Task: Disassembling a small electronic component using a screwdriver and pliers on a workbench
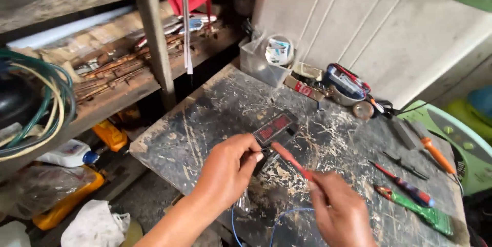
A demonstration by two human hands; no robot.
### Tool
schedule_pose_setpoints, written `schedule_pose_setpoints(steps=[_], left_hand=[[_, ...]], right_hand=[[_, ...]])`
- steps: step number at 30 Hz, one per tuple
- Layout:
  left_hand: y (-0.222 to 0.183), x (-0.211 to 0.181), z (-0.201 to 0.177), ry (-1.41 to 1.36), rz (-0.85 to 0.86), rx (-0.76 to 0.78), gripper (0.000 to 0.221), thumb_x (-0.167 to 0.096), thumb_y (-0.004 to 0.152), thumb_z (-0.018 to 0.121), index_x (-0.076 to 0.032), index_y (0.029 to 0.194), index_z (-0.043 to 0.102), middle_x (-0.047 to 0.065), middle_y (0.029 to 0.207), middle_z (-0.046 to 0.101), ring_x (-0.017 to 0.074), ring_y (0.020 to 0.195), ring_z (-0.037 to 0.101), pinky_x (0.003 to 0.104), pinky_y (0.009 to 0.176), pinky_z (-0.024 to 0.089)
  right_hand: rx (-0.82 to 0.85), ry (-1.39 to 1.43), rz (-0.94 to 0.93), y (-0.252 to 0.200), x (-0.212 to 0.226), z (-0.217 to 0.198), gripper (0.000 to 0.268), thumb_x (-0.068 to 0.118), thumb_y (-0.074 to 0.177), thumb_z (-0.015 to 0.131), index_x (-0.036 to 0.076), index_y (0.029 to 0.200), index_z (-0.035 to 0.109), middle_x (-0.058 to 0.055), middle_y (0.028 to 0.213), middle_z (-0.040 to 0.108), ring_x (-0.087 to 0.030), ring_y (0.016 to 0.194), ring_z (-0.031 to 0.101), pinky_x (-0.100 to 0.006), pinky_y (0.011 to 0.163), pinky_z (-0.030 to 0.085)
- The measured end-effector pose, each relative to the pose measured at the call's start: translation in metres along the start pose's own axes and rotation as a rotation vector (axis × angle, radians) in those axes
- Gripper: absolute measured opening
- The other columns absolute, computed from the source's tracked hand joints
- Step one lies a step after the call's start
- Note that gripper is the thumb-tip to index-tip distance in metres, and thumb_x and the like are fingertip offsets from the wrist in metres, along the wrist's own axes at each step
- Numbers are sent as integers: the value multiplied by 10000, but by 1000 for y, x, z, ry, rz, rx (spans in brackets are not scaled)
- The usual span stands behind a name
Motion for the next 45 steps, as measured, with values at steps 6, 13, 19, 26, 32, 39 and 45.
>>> schedule_pose_setpoints(steps=[6, 13, 19, 26, 32, 39, 45], left_hand=[[3, 0, -10, -10, -220, 103, 114, -247, 1060, 625, -200, 956, 631, 23, 912, 636, 203, 669, 500, 404, 645, 369], [0, 2, -1, -51, -59, 95, 123, -178, 1053, 627, -150, 935, 611, 57, 898, 626, 232, 686, 483, 452, 655, 330], [-4, 9, -3, -44, -43, 91, 114, -177, 1055, 619, -138, 951, 590, 61, 887, 629, 212, 673, 488, 425, 640, 322], [-3, 2, -6, -53, -77, 51, 124, -152, 1035, 650, -142, 912, 632, 30, 842, 642, 167, 682, 490, 375, 642, 386], [4, 1, 0, -61, -130, 53, 168, -155, 1035, 654, -154, 878, 594, 28, 829, 614, 171, 672, 455, 374, 642, 349], [3, 2, 2, -63, -202, 97, 72, -207, 1020, 663, -195, 954, 635, 21, 1002, 691, 199, 681, 540, 413, 640, 417], [7, -2, 0, -21, -186, 51, 62, -236, 1007, 671, -192, 966, 687, 1, 915, 695, 187, 701, 541, 427, 682, 407]], right_hand=[[141, 32, 95, 10, 0, 6, 256, 254, 894, 652, 213, 1086, 815, 49, 959, 831, -120, 772, 774, -280, 756, 551], [94, -115, -194, 16, -4, -3, 243, 224, 945, 598, 166, 1151, 714, -11, 1006, 765, -217, 836, 745, -359, 725, 554], [136, -110, -124, 35, 30, -10, 214, 227, 931, 648, 112, 1084, 742, -38, 996, 787, -231, 821, 758, -405, 738, 566], [224, -364, 198, 105, -20, -21, 165, 209, 977, 584, 149, 1002, 736, -80, 857, 799, -355, 711, 731, -493, 624, 516], [286, -152, -228, 86, 24, 6, 142, 98, 922, 598, 155, 937, 727, -15, 639, 692, -195, 454, 630, -413, 421, 507], [186, -69, -214, 100, 36, -4, 110, 76, 915, 642, 146, 868, 713, -15, 656, 698, -171, 489, 614, -376, 457, 460], [370, -464, 296, 125, -29, -10, 248, 364, 1059, 508, 208, 1031, 700, -57, 874, 776, -302, 719, 741, -476, 647, 627]])
Point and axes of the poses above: each hand's wrist, its own y-axis towards the middle knuckle, its own z-axis out of the palm, x = y × z, the point moved 2 cm from there along y, towards the middle knuckle
